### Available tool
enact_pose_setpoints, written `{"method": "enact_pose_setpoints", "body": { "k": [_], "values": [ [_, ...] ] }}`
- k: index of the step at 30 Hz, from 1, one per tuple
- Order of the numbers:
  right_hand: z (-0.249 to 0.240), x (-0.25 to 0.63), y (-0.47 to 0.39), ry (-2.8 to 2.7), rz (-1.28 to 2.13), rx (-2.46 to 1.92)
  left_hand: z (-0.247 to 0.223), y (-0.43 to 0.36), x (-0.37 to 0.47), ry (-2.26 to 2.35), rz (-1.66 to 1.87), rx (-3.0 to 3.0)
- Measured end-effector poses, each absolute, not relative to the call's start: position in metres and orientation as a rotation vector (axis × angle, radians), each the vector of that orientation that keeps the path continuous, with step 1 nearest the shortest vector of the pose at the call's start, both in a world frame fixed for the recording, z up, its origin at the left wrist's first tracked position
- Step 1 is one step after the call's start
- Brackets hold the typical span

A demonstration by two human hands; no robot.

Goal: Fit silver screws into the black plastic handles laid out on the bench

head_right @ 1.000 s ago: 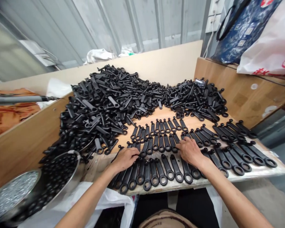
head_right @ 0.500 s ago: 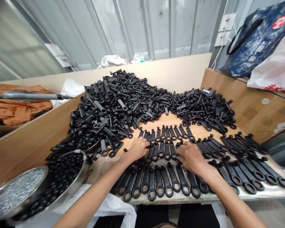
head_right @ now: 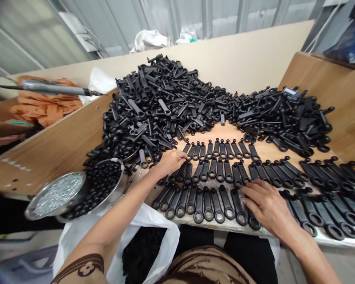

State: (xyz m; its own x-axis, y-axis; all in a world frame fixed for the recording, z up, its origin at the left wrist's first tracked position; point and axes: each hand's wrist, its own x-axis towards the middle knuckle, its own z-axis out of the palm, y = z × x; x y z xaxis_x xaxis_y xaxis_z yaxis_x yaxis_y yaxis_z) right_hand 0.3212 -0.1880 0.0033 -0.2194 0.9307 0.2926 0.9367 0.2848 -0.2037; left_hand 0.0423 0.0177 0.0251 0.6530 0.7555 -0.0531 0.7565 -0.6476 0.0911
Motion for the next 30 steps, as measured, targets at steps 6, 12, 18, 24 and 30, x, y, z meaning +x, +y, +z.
{"method": "enact_pose_setpoints", "body": {
  "k": [6,12,18,24,30],
  "values": [
    [-0.001,0.275,-0.185,-2.296,0.031,-1.552,0.033,-0.042,-0.027,1.420,-0.048,2.602],
    [0.001,0.262,-0.202,-2.233,-0.054,-1.650,0.014,-0.095,-0.073,1.450,-0.089,2.494],
    [-0.017,0.263,-0.227,-2.335,-0.072,-1.713,-0.006,-0.116,-0.077,1.452,-0.082,2.528],
    [-0.033,0.258,-0.223,-2.275,-0.211,-1.694,-0.013,-0.128,-0.065,1.611,-0.018,2.602],
    [-0.039,0.253,-0.219,-2.184,-0.212,-1.766,-0.015,-0.133,-0.058,1.702,-0.036,2.612]
  ]
}}
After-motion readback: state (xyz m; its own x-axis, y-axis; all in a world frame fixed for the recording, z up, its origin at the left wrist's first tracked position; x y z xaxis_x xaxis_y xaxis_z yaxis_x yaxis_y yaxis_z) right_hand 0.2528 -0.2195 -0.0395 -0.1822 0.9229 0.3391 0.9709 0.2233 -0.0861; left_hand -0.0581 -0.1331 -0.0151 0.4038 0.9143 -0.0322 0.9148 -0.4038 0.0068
